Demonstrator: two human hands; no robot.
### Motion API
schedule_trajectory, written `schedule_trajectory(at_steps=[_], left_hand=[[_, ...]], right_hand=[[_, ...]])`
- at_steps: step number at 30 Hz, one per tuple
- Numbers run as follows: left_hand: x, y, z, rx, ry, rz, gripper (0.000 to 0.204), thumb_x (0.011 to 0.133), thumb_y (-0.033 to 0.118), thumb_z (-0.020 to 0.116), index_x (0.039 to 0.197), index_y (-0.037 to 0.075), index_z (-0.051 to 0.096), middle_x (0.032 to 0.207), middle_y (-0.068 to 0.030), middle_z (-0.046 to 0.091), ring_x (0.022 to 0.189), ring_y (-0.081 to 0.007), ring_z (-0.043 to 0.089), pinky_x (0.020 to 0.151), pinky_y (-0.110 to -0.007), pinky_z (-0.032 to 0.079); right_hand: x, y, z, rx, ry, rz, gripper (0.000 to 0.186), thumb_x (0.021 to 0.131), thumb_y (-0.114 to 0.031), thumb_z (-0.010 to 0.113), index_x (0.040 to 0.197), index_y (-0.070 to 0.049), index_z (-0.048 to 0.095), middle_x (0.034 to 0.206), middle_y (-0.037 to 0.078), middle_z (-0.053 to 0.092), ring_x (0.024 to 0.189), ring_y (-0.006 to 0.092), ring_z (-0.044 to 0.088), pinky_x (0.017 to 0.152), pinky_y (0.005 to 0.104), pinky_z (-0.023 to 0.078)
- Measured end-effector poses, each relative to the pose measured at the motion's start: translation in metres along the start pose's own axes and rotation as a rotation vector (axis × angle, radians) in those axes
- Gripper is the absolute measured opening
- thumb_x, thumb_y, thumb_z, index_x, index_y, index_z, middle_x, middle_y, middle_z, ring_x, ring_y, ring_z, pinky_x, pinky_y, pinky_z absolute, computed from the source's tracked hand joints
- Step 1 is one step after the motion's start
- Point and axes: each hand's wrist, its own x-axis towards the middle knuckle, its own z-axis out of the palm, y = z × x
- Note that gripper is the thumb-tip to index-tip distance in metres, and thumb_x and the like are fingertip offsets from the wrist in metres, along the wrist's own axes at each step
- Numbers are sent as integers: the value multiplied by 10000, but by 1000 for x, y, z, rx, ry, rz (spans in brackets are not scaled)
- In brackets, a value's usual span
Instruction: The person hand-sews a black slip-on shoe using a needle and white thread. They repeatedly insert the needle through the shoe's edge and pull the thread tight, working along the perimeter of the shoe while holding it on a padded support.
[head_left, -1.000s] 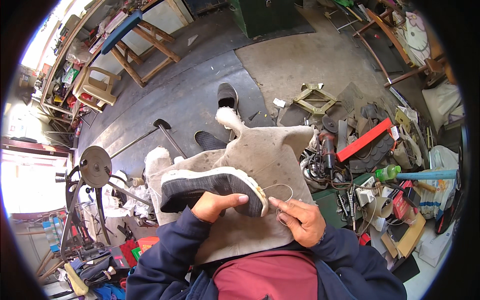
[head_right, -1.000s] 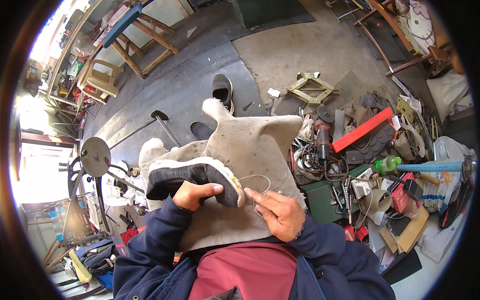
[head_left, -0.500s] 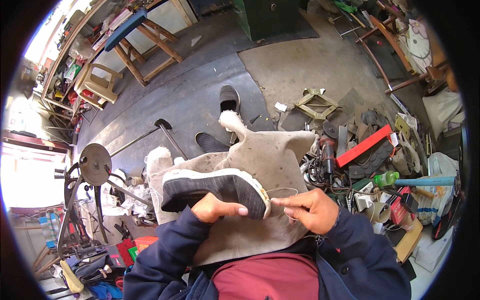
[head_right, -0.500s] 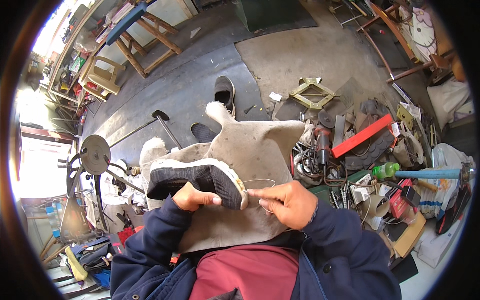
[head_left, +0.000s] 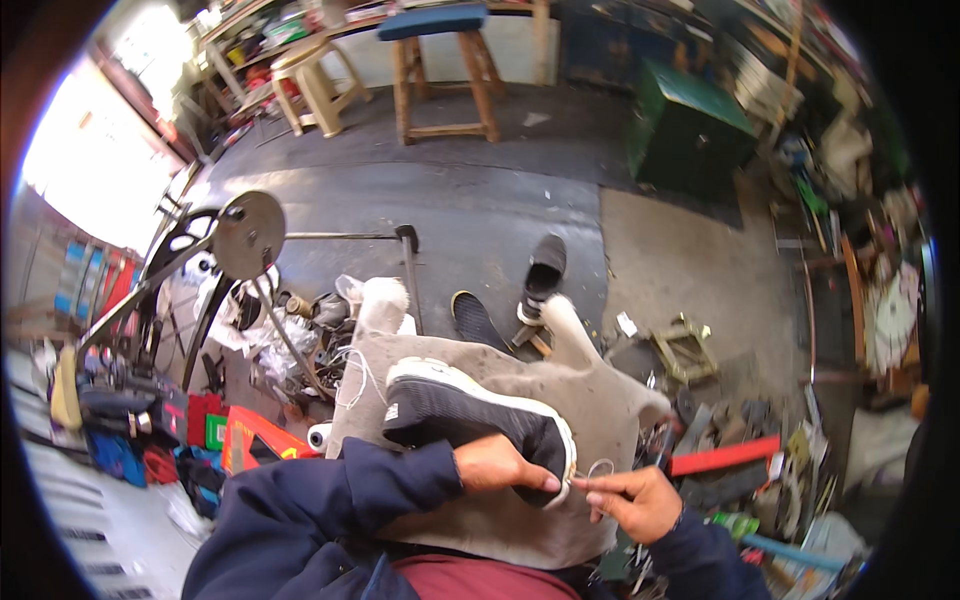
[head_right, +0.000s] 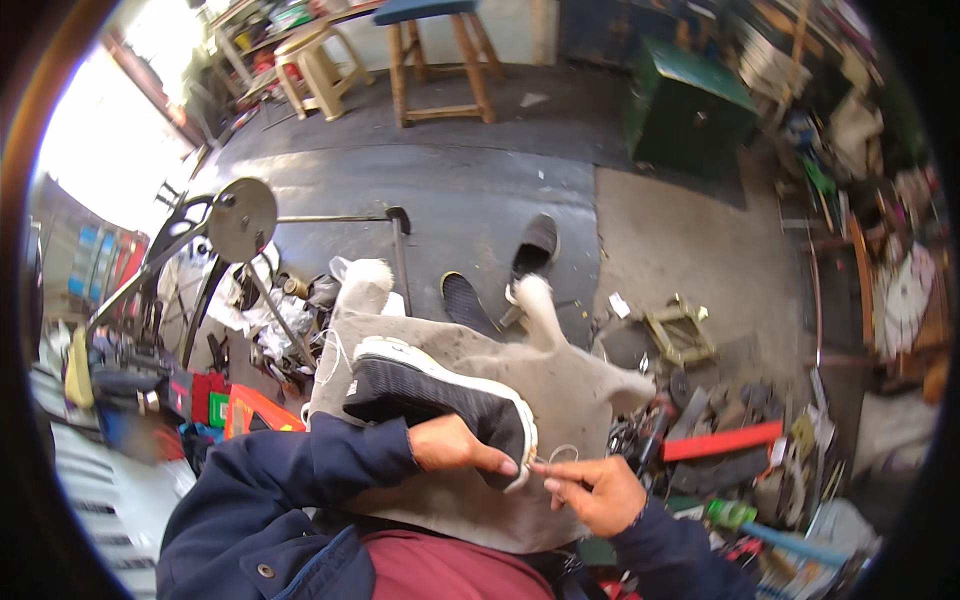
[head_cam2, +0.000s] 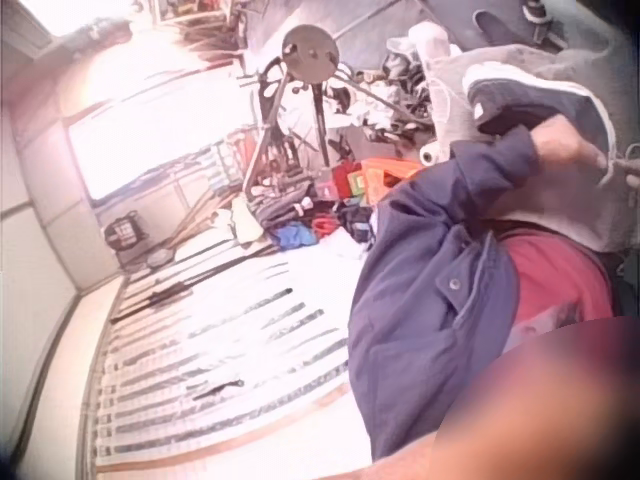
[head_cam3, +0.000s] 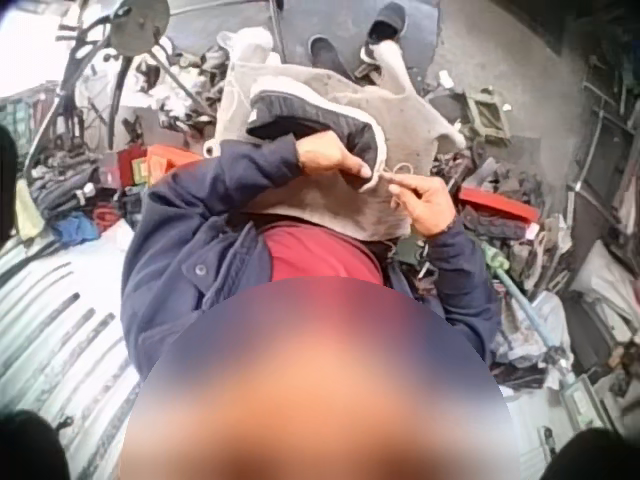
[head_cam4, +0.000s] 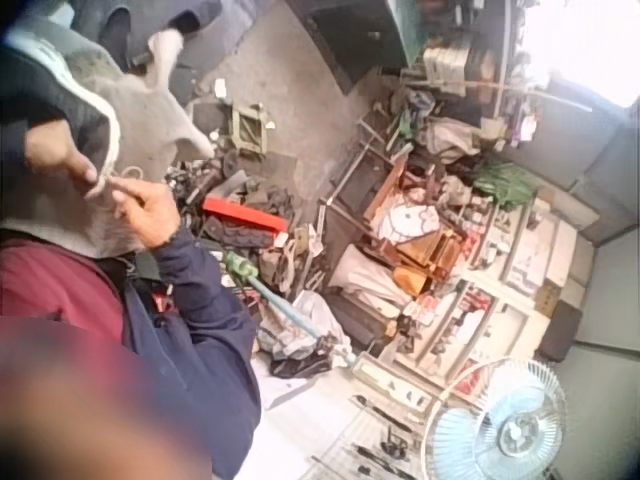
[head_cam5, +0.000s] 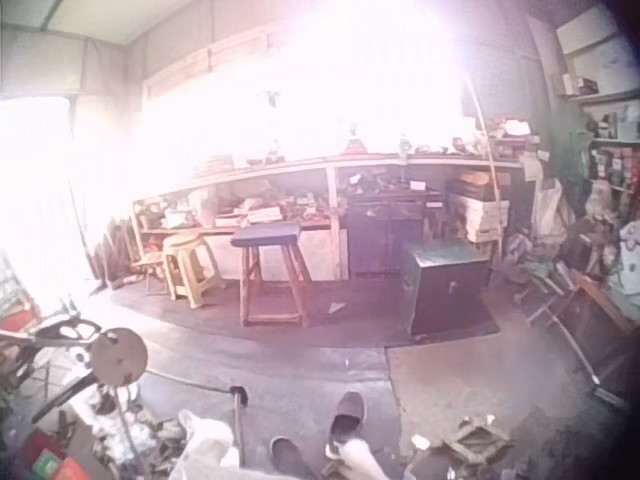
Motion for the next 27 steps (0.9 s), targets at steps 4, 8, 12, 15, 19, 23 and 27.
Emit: schedule_trajectory(at_steps=[4,8,12,15,19,23,27], left_hand=[[0,1,-2,16,-23,26,560,825,466,813,908,-82,741,856,-129,737,791,-174,653,749,-320,525],[2,3,-3,138,-55,112,623,863,538,745,939,-80,743,881,-183,750,800,-229,686,766,-344,526],[4,-1,-2,34,9,174,626,829,537,760,923,-82,740,836,-174,732,770,-236,673,714,-360,518],[8,-3,-3,106,5,198,583,824,502,767,888,-78,739,782,-168,716,727,-229,665,674,-360,515],[13,-7,0,97,13,313,532,841,458,762,799,-70,716,666,-149,670,638,-197,621,610,-365,485],[17,-11,2,111,44,347,539,832,454,770,806,-80,708,683,-165,675,636,-212,616,614,-382,486],[21,-9,1,233,49,387,542,830,457,770,819,-82,712,700,-177,683,641,-238,622,629,-398,496]], right_hand=[[5,-1,3,-18,44,51,244,965,-12,650,1190,48,725,784,54,724,745,91,654,712,242,507],[10,0,9,80,56,26,215,963,-29,676,1152,51,737,787,87,737,688,95,644,647,218,492],[9,0,18,9,118,-73,270,957,-39,688,1217,17,730,830,52,730,702,79,607,649,229,489],[4,-3,21,-283,159,-280,262,951,-36,692,1205,16,736,845,41,729,750,94,639,688,243,518],[8,-5,16,112,82,81,268,961,-50,686,1213,35,720,861,74,740,723,112,644,665,242,504],[8,1,18,195,80,141,274,973,-58,677,1227,36,713,855,76,739,706,118,643,653,238,499],[2,4,29,-637,258,-558,228,950,-35,685,1157,40,744,829,45,730,689,97,613,637,243,486]])
